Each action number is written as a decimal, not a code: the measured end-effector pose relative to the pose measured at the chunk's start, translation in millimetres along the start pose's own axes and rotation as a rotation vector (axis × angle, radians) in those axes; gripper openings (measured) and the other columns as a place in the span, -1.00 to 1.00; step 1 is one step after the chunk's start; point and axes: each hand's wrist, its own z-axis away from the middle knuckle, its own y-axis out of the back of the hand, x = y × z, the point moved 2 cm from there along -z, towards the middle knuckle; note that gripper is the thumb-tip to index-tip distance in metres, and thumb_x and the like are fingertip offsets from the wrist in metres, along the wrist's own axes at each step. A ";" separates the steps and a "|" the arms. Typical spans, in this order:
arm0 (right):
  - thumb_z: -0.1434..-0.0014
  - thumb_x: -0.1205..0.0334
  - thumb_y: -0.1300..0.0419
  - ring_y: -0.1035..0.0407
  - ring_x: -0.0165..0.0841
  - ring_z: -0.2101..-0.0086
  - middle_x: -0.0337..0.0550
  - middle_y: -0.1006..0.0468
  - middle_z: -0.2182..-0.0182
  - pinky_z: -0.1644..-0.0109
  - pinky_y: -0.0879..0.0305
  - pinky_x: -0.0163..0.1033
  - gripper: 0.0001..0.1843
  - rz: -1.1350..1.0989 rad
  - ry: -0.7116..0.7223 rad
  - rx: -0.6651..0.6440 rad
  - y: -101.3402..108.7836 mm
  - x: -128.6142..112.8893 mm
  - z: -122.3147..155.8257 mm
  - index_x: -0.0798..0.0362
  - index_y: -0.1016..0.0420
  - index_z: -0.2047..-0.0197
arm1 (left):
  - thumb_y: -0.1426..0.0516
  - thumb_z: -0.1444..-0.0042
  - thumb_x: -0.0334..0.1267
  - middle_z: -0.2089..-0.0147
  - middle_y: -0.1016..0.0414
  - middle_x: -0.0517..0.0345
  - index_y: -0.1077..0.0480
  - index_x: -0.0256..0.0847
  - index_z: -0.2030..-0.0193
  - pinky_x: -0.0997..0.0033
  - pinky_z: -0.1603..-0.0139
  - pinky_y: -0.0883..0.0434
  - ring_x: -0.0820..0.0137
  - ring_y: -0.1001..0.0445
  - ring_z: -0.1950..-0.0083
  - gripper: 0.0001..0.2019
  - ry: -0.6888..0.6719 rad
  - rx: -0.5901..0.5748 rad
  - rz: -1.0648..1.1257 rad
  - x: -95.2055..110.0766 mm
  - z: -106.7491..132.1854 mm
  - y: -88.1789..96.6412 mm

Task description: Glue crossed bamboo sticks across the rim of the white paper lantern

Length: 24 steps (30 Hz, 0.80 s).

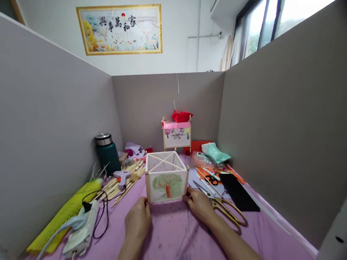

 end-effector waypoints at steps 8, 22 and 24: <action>-0.25 0.15 -0.01 -0.45 -0.29 0.25 -0.11 -0.60 0.29 0.25 -0.14 -0.31 -0.76 -0.044 0.055 -0.017 1.6 -2.3 1.8 0.05 -0.46 0.25 | 0.08 -0.20 -0.24 0.20 -0.57 0.05 -0.36 -0.13 0.22 0.38 0.39 -0.11 0.26 -0.50 0.21 -0.80 0.030 0.024 -0.020 -2.3 -0.5 0.1; -0.17 0.16 -0.08 -0.45 -0.30 0.32 -0.11 -0.58 0.34 0.30 -0.17 -0.31 -0.80 -0.067 0.084 -0.067 3.0 -3.7 1.8 0.07 -0.46 0.29 | 0.05 -0.19 -0.27 0.16 -0.54 0.01 -0.34 -0.17 0.11 0.34 0.30 -0.25 0.21 -0.51 0.15 -0.78 0.049 0.016 0.003 -1.3 1.2 3.6; -0.14 0.21 -0.10 -0.44 -0.29 0.30 -0.10 -0.57 0.31 0.27 -0.20 -0.30 -0.83 -0.066 0.090 -0.059 10.3 -5.8 7.2 0.07 -0.47 0.26 | 0.04 -0.19 -0.27 0.06 -0.50 -0.04 -0.29 -0.23 -0.01 0.33 0.22 -0.30 0.23 -0.49 0.10 -0.72 0.033 0.019 0.018 -3.0 3.6 4.6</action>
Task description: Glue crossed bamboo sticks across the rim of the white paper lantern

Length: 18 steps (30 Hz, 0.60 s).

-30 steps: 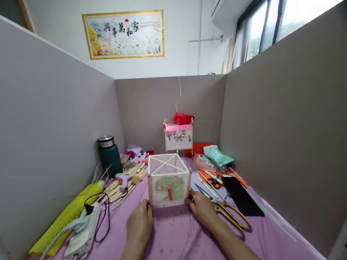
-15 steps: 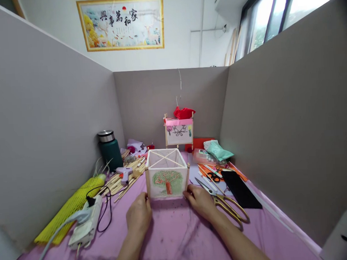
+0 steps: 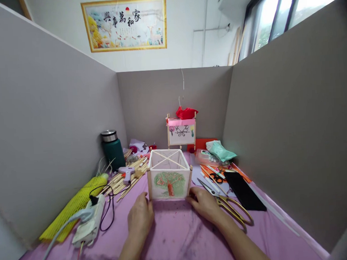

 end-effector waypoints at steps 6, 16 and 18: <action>-0.27 0.22 0.01 -0.41 -0.29 0.26 -0.11 -0.53 0.25 0.18 -0.25 -0.22 -0.81 0.046 0.076 0.228 26.2 11.3 64.7 0.04 -0.41 0.17 | 0.05 -0.23 -0.22 0.10 -0.45 0.03 -0.31 -0.20 0.06 0.31 0.20 -0.35 0.28 -0.48 0.15 -0.78 -0.241 0.162 0.103 -2.1 36.8 -5.8; -0.23 0.16 -0.03 -0.41 -0.13 0.16 0.04 -0.49 0.14 0.08 -0.33 -0.03 -0.73 0.431 0.149 0.641 31.8 128.4 206.1 0.03 -0.38 0.04 | -0.03 -0.17 -0.33 0.31 -0.47 0.10 -0.37 -0.16 0.25 0.34 0.30 -0.31 0.31 -0.41 0.30 -0.89 -0.937 0.260 0.081 33.1 97.7 -14.4; -0.21 0.17 -0.03 -0.41 -0.03 0.15 0.08 -0.48 0.11 0.04 -0.30 0.10 -0.64 0.571 0.059 0.680 27.6 149.2 227.5 0.01 -0.32 -0.07 | 0.01 -0.19 -0.34 0.32 -0.48 0.10 -0.38 -0.16 0.27 0.33 0.31 -0.29 0.32 -0.40 0.31 -0.86 -0.939 0.276 0.069 35.1 96.9 -13.1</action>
